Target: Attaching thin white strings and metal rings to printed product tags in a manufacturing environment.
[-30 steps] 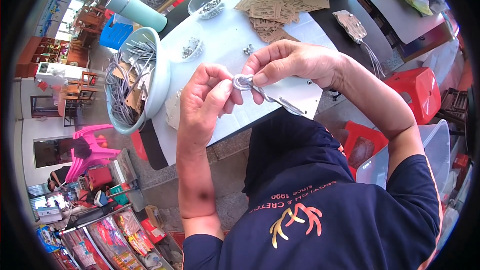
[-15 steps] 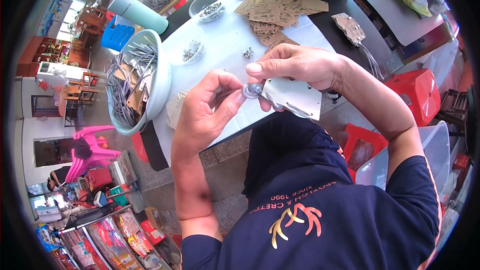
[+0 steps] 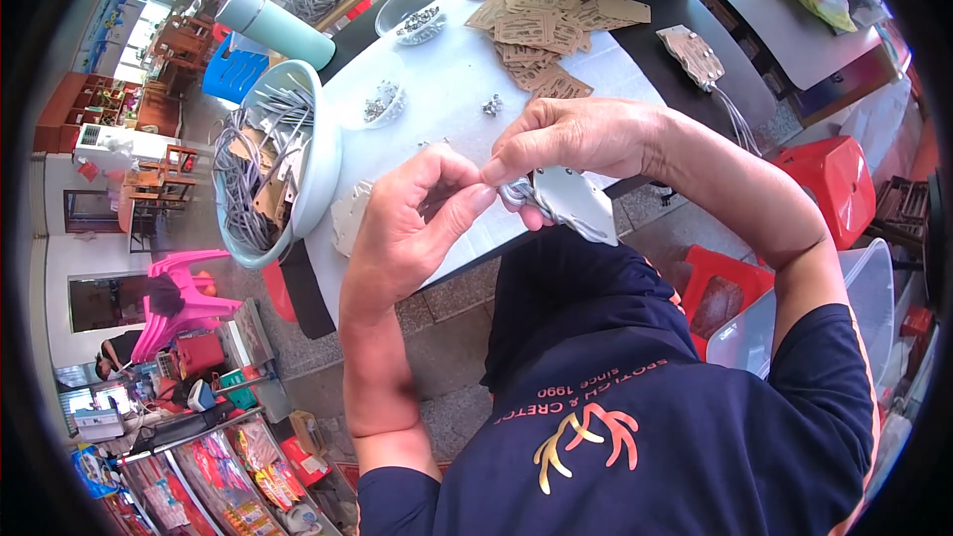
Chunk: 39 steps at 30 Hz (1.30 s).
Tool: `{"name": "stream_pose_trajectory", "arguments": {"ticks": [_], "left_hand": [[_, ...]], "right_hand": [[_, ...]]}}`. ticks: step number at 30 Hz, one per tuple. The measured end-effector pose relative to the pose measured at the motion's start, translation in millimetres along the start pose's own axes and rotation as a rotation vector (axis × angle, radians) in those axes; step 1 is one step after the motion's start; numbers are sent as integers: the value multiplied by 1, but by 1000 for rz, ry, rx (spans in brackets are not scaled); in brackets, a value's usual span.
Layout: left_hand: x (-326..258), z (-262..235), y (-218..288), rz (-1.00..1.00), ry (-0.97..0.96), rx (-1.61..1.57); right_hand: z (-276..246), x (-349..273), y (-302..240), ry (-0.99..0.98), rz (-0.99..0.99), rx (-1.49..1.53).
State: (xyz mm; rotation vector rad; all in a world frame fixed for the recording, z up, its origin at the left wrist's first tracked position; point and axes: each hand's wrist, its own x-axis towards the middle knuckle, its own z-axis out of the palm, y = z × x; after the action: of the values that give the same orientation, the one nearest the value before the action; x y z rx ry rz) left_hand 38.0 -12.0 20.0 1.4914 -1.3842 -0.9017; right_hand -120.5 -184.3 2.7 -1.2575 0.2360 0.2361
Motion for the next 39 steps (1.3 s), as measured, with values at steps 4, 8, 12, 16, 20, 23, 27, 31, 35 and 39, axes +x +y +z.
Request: {"name": "stream_pose_trajectory", "arguments": {"ticks": [4, 8, 12, 16, 20, 23, 27, 31, 35, 39], "left_hand": [[-2, -1, -2, 11, 69, -25], [-1, 0, 0, 41, 63, -48], [-3, -3, 1, 54, 63, -12], [-2, -3, -3, 133, 76, 13], [-6, -3, -7, 171, 204, 115], [-9, -4, -8, 176, 295, 82], [-14, -6, -20, 193, 393, 18], [-27, -13, -14, -177, 184, -55], [-28, -9, -11, -175, 100, -86], [-30, -20, -11, -47, 44, 138]], "right_hand": [[-2, -1, 5, -30, -26, 21], [0, -1, 3, -19, -21, 1], [0, -4, -3, -60, -17, -54], [0, -1, -3, -84, -47, -97], [-4, 3, 1, -116, -55, -89], [-5, 5, 5, -74, -60, -57], [-10, 4, 6, -100, 2, -62], [-11, -4, 6, -102, 30, -90], [-13, -6, 5, -106, 1, -105], [-9, -8, 0, -101, 44, -120]]}}
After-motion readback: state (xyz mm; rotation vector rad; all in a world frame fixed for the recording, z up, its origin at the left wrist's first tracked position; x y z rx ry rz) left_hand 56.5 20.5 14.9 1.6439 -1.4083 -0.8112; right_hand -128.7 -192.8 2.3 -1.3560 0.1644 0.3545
